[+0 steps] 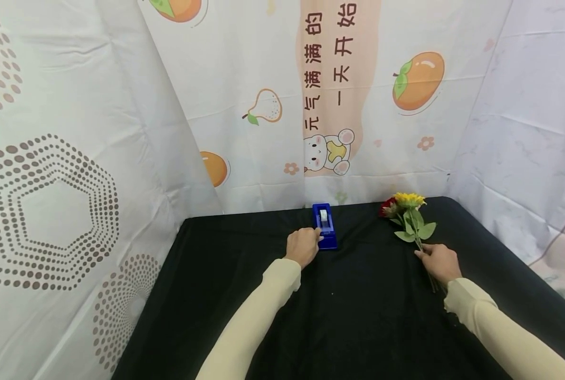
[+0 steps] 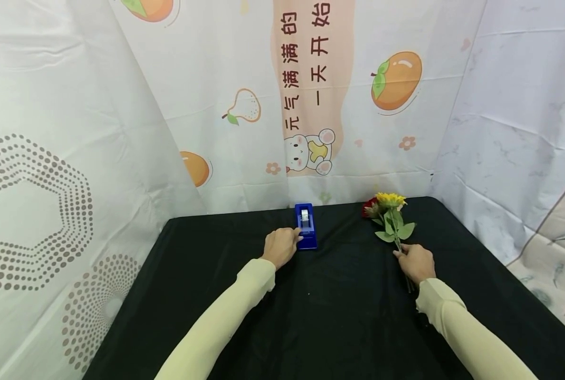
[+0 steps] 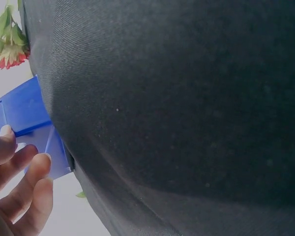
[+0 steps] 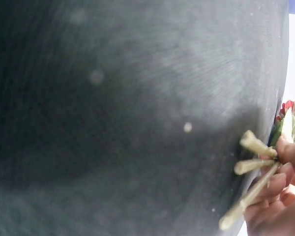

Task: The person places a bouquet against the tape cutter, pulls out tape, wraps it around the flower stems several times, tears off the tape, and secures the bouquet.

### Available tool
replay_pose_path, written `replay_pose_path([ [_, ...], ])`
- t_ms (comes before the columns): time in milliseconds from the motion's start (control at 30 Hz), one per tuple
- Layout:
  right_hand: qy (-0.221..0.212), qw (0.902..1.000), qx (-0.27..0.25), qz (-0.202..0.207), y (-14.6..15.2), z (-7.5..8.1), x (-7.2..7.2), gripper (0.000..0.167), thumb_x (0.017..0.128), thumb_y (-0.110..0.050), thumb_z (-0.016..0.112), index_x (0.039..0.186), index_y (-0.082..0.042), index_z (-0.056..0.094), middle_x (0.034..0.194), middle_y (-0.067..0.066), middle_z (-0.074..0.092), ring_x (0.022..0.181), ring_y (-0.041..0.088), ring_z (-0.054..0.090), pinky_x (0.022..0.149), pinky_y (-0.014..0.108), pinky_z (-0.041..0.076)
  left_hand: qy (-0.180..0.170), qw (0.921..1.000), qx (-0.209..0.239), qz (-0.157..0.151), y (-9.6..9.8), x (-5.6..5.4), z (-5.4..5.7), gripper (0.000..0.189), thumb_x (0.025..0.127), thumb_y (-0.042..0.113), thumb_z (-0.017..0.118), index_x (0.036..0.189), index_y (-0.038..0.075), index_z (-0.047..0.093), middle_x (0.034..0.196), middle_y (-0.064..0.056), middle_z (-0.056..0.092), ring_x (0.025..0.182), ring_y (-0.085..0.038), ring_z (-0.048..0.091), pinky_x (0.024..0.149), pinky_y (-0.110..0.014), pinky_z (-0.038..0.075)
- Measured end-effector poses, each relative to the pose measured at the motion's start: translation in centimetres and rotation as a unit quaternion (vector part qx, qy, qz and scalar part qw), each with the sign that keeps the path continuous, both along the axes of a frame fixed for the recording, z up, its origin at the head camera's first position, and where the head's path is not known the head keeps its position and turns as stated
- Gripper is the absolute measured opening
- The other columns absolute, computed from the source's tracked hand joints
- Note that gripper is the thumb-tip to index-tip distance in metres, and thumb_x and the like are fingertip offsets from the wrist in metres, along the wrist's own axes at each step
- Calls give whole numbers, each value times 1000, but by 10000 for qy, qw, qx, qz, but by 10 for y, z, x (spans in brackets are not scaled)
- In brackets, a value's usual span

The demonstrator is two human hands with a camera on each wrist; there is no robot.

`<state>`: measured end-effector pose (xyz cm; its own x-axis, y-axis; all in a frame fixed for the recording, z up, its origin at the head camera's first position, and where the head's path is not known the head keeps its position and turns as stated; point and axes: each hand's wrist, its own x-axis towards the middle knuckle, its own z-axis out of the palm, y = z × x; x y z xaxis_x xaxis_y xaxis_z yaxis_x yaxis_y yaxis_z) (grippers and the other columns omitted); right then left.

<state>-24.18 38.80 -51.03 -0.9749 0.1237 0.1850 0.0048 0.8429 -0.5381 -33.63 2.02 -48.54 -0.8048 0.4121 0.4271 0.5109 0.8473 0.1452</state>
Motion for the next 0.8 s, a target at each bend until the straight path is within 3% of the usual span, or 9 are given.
replay_pose_path([
  [133,-27,10000,42,56,-1,2,-2,47,101,-20,64,130,17,60,71,8,63,64,23,56,62,42,46,-2,10000,-33,-12,-2,0,0,23,105,32,61,89,17,69,64,4,54,51,-10,47,47,-27,39],
  [300,-211,9997,121,92,-3,5,-5,39,98,-26,68,104,12,66,71,13,58,63,28,57,58,44,47,-133,9996,-217,-123,-7,0,0,17,104,32,62,99,17,68,72,4,57,59,-10,53,52,-30,45],
  [367,-261,9993,252,-17,-3,5,-5,45,99,-32,67,106,13,63,81,25,59,73,40,59,64,52,49,-242,9992,-247,-202,-11,2,1,18,105,32,61,107,17,70,79,3,63,64,-10,58,58,-31,50],
  [500,-89,9983,335,-473,-4,7,-6,73,101,-44,62,133,20,49,117,44,50,105,59,50,80,68,45,-433,9977,-283,-438,-21,4,6,34,106,38,57,127,15,72,102,0,74,77,-11,65,70,-32,56],
  [633,239,9948,166,-971,-3,12,-6,67,102,-47,57,133,12,51,118,41,47,104,58,48,77,68,44,-623,9943,-419,-759,-33,5,12,50,105,51,51,139,17,67,123,-1,72,98,-13,67,86,-33,55],
  [700,496,9946,112,-900,-3,16,-8,61,103,-46,56,126,10,55,114,38,53,98,54,54,74,65,46,-674,9920,-530,-927,-41,6,14,57,105,58,46,143,19,63,130,-1,69,110,-15,65,95,-35,52],
  [800,788,9966,54,-234,-9,26,-10,58,103,-46,58,126,7,58,114,33,61,98,49,60,77,64,48,-650,9870,-835,-1207,-56,9,14,65,103,65,41,153,23,52,145,-3,59,129,-20,57,106,-40,46],
])
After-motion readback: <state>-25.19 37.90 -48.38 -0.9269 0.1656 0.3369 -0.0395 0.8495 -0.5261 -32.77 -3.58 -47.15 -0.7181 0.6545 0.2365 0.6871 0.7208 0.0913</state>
